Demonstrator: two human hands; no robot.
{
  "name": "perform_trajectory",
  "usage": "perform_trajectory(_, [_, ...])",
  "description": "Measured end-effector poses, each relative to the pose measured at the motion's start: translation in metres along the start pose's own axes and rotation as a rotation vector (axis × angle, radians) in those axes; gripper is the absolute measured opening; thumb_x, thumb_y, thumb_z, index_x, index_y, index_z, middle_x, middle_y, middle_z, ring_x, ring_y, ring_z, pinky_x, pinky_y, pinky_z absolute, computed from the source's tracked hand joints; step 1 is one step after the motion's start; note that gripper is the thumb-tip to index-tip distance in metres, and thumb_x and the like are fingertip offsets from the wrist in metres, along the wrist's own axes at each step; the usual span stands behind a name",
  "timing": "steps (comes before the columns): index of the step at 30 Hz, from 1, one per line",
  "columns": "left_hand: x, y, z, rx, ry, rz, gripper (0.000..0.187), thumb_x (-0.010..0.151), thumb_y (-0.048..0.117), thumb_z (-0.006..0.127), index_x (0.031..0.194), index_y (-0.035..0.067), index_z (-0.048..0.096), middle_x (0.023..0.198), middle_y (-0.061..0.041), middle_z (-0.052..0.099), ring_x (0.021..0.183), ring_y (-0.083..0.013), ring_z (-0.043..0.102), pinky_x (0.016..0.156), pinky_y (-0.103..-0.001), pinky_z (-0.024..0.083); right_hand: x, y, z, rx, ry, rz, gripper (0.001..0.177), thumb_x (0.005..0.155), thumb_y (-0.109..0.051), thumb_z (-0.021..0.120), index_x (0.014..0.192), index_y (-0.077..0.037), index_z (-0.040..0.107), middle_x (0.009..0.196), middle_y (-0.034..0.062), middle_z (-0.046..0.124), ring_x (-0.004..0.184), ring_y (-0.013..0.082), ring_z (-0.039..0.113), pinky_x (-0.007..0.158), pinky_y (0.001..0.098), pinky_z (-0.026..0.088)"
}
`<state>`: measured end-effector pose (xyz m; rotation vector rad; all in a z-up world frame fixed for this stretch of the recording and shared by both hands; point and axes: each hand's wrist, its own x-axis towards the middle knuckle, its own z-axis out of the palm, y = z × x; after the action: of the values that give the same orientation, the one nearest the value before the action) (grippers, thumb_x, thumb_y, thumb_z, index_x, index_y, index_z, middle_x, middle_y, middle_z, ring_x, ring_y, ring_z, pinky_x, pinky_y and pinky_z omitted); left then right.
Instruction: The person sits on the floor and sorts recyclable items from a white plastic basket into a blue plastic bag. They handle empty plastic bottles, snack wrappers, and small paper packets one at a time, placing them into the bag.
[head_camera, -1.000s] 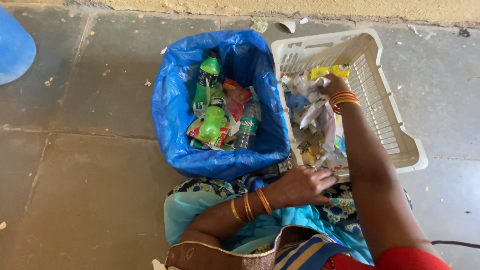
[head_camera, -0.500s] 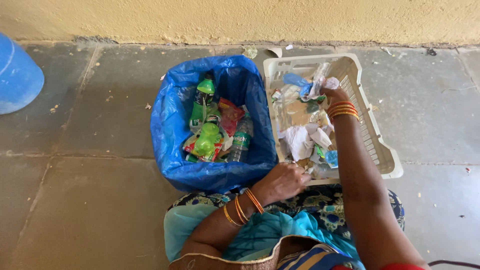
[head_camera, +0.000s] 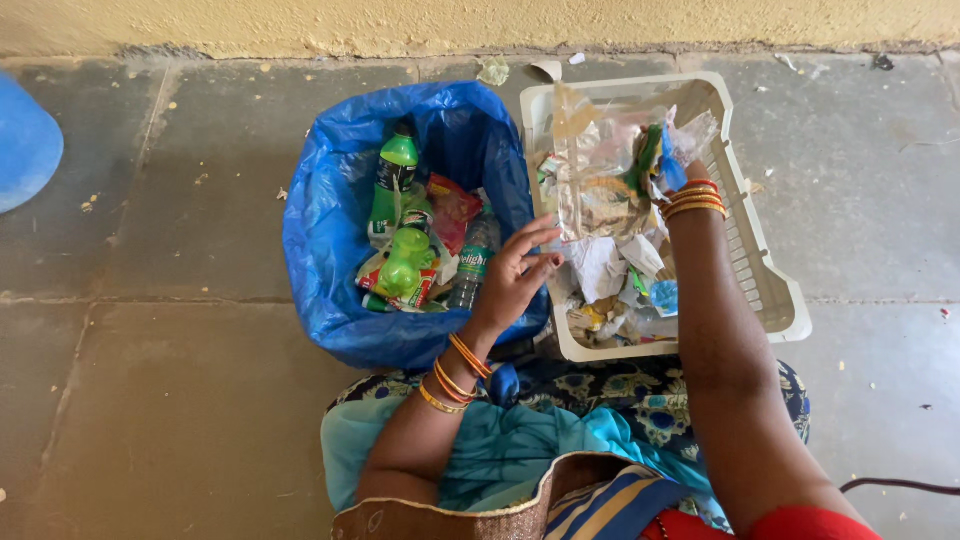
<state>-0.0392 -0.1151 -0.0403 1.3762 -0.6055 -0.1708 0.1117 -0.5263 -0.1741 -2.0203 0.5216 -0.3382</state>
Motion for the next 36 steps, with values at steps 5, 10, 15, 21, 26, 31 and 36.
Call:
perform_trajectory(5, [-0.003,-0.013,0.013,-0.076,-0.113,0.015,0.053,0.100,0.020,0.071,0.149,0.012,0.052,0.175,-0.015,0.011,0.159,-0.0334,0.024,0.122,-0.048,0.041,-0.002,0.006,-0.003,0.004,-0.044,0.000,0.035,0.093,-0.021,0.066,0.126,-0.010,0.066,0.116,0.0139,0.067,0.103,0.0270,0.064,0.084,0.0418,0.054])
perform_trajectory(10, [-0.006,-0.009,0.018,0.077,-0.122,0.033,0.063,0.097,0.027,0.074,0.154,0.014,0.049,0.176,-0.013,-0.001,0.164,-0.0340,0.005,0.127,-0.051,0.029,-0.003,0.005,0.002,0.005,-0.094,-0.006,0.036,0.091,-0.020,0.067,0.126,-0.010,0.067,0.116,0.0149,0.068,0.103,0.0274,0.065,0.085,0.0416,0.054])
perform_trajectory(15, [-0.006,-0.013,0.016,-0.192,-0.166,-0.052,0.065,0.099,0.028,0.072,0.156,0.012,0.046,0.177,-0.012,0.003,0.164,-0.0294,0.008,0.130,-0.047,0.022,-0.002,-0.001,0.003,-0.029,-0.103,-0.014,0.037,0.090,-0.018,0.068,0.126,-0.009,0.067,0.116,0.0160,0.069,0.104,0.0278,0.066,0.086,0.0414,0.054])
perform_trajectory(21, [-0.006,-0.017,0.018,-0.224,-0.147,-0.026,0.072,0.100,0.029,0.072,0.160,0.006,0.039,0.171,-0.013,0.028,0.158,-0.0256,0.030,0.129,-0.044,0.028,-0.007,-0.004,-0.006,-0.152,-0.058,0.001,0.039,0.088,-0.017,0.069,0.126,-0.009,0.068,0.117,0.0172,0.070,0.104,0.0282,0.068,0.087,0.0412,0.054])
perform_trajectory(26, [-0.007,-0.012,0.017,-0.191,-0.139,-0.053,0.071,0.100,0.031,0.071,0.159,0.005,0.041,0.169,-0.013,0.031,0.158,-0.0260,0.032,0.128,-0.044,0.029,-0.026,-0.038,-0.028,-0.235,-0.024,0.049,0.040,0.086,-0.015,0.070,0.126,-0.008,0.068,0.117,0.0183,0.071,0.105,0.0286,0.069,0.088,0.0410,0.054])
perform_trajectory(31, [-0.007,-0.005,0.013,-0.225,-0.106,-0.074,0.068,0.100,0.031,0.071,0.156,0.004,0.044,0.168,-0.013,0.033,0.156,-0.0259,0.035,0.124,-0.043,0.034,-0.053,-0.068,-0.039,-0.293,-0.029,0.097,0.042,0.085,-0.014,0.071,0.126,-0.008,0.069,0.117,0.0193,0.072,0.105,0.0289,0.070,0.089,0.0408,0.055])
perform_trajectory(36, [-0.005,-0.006,0.009,-0.366,-0.084,-0.100,0.060,0.101,0.022,0.069,0.153,0.003,0.048,0.165,-0.012,0.036,0.140,-0.0244,0.047,0.116,-0.041,0.043,-0.068,-0.088,-0.037,-0.278,-0.129,-0.411,0.054,0.076,-0.014,0.079,0.128,-0.002,0.069,0.124,0.0176,0.072,0.112,0.0288,0.068,0.097,0.0428,0.053])
